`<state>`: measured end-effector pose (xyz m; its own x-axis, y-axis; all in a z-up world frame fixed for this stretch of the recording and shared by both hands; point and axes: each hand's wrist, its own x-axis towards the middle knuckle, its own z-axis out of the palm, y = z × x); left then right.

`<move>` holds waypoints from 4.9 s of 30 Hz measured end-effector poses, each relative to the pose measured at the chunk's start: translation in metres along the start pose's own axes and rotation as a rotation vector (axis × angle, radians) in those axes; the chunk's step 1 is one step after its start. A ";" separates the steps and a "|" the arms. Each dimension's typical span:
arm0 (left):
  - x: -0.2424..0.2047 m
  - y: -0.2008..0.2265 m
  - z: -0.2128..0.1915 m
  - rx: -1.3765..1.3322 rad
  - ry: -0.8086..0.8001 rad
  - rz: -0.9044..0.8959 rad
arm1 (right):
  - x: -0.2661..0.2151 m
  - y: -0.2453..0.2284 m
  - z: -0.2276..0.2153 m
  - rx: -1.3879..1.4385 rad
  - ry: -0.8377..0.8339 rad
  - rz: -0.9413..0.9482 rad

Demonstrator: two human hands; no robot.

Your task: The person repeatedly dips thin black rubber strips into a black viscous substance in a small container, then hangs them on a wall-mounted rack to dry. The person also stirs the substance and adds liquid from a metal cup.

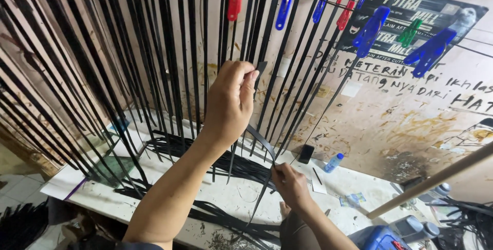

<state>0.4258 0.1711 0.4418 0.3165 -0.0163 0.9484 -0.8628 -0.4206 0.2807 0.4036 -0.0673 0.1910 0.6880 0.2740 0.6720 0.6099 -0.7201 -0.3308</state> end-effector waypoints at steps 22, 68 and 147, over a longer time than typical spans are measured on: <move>0.041 -0.037 0.101 -0.177 -0.056 -0.015 | 0.260 0.053 -0.180 -0.385 0.407 -0.650; 0.091 -0.105 0.155 -0.247 -0.070 -0.286 | 0.406 -0.003 -0.208 -0.018 0.022 -0.495; -0.129 0.013 0.057 -0.453 -0.288 -0.594 | 0.099 -0.072 -0.098 0.117 0.302 -0.531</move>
<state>0.3962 0.1160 0.3143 0.8094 -0.1646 0.5638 -0.5747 -0.0243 0.8180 0.3895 -0.0506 0.3462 0.1474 0.3712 0.9168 0.8892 -0.4557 0.0415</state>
